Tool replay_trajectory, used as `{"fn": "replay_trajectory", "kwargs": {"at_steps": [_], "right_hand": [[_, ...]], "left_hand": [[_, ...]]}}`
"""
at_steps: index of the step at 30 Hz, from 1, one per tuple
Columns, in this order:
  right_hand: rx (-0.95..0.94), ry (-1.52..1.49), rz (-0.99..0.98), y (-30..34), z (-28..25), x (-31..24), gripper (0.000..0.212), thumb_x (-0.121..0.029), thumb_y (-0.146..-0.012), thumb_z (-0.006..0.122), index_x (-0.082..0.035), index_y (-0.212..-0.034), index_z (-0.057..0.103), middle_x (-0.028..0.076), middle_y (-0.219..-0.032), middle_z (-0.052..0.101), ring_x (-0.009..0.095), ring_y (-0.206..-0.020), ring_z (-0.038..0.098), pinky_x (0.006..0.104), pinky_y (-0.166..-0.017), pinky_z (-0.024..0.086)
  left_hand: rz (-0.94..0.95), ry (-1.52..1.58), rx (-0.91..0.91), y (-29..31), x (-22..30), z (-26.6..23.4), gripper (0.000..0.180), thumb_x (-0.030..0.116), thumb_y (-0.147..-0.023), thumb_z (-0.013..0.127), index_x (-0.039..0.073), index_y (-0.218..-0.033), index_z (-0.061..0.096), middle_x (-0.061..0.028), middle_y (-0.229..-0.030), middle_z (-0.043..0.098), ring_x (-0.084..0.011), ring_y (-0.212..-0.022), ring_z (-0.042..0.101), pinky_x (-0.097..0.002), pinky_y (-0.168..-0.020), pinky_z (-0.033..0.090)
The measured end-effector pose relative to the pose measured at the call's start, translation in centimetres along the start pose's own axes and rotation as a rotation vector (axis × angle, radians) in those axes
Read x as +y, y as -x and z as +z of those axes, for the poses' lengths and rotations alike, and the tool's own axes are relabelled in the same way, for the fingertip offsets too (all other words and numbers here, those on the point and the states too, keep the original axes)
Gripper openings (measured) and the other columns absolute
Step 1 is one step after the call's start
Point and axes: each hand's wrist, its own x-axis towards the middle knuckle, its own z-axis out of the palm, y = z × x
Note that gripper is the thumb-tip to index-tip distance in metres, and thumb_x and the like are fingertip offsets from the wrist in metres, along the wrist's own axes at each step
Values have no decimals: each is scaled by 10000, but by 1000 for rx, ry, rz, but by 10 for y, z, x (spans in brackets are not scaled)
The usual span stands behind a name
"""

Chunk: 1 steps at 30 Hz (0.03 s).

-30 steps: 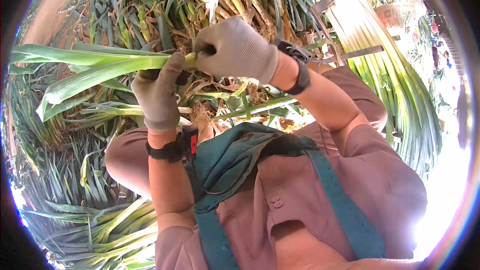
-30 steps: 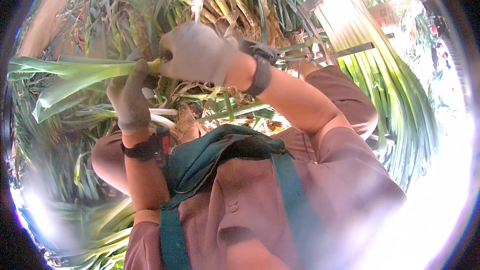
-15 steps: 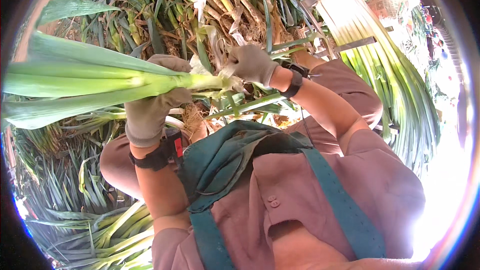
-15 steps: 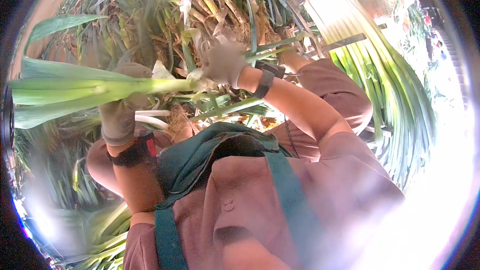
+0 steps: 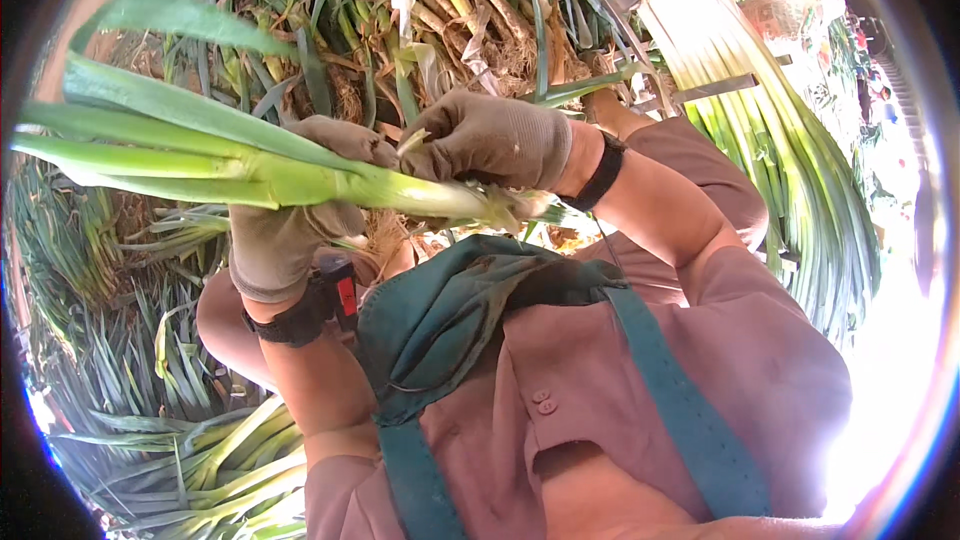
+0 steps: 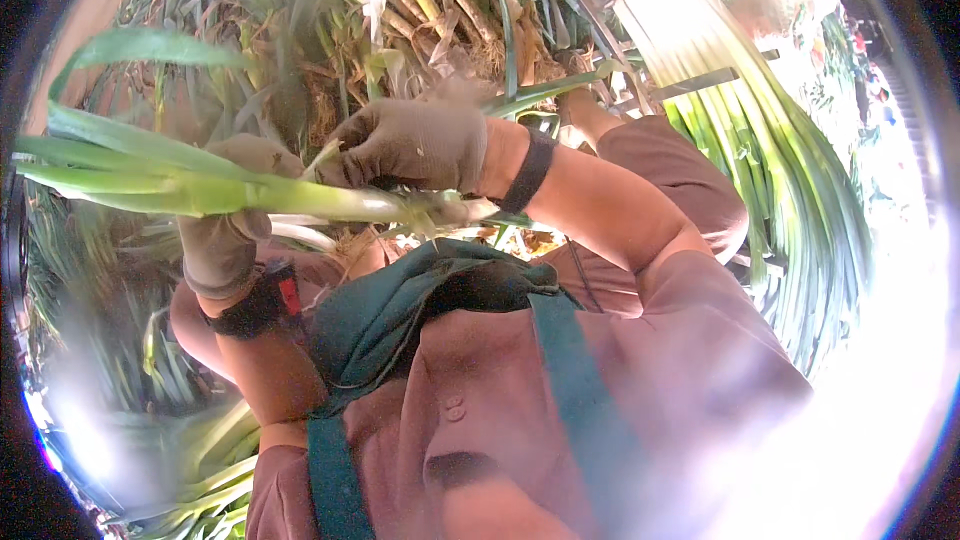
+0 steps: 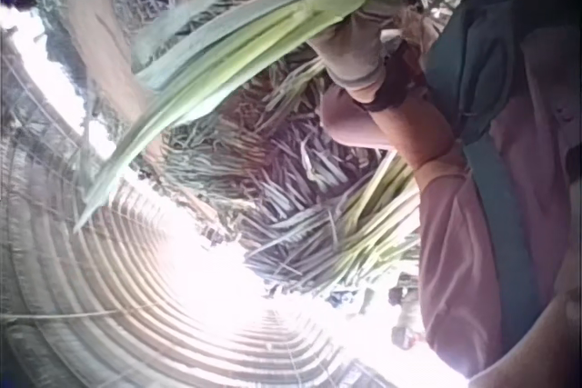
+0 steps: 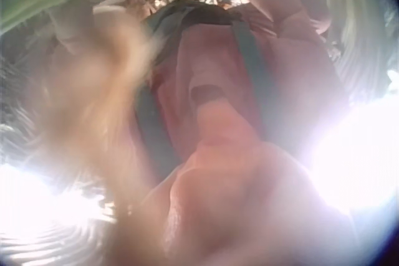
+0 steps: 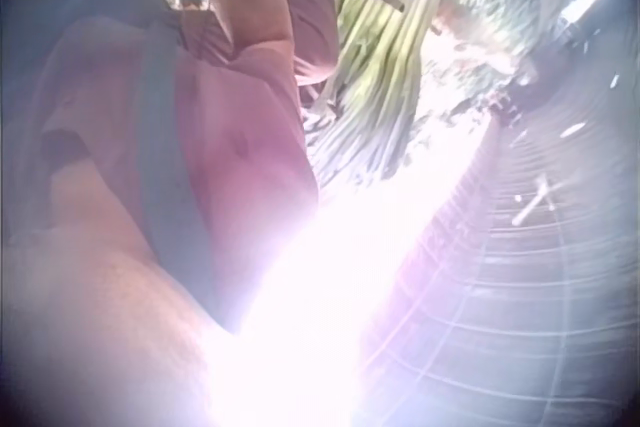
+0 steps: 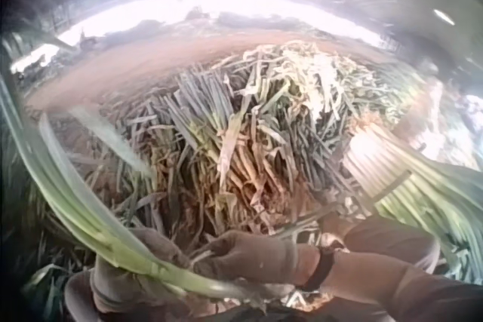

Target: Manually sort and clean leeks by removing dry or damaged outer leaves and grouping them.

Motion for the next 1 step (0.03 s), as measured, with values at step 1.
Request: {"fn": "replay_trajectory", "kwargs": {"at_steps": [1], "right_hand": [[-55,-1,38,-2,-1,5,385,-273,-872,733,46,-1086,704,39,-909,708,87,-813,610,258,-776,508]], "left_hand": [[-4,1,4,2,0,0,506,330,-733,849,-14,-1041,640,-137,-998,654,-288,-941,665,-383,-800,559]]}}
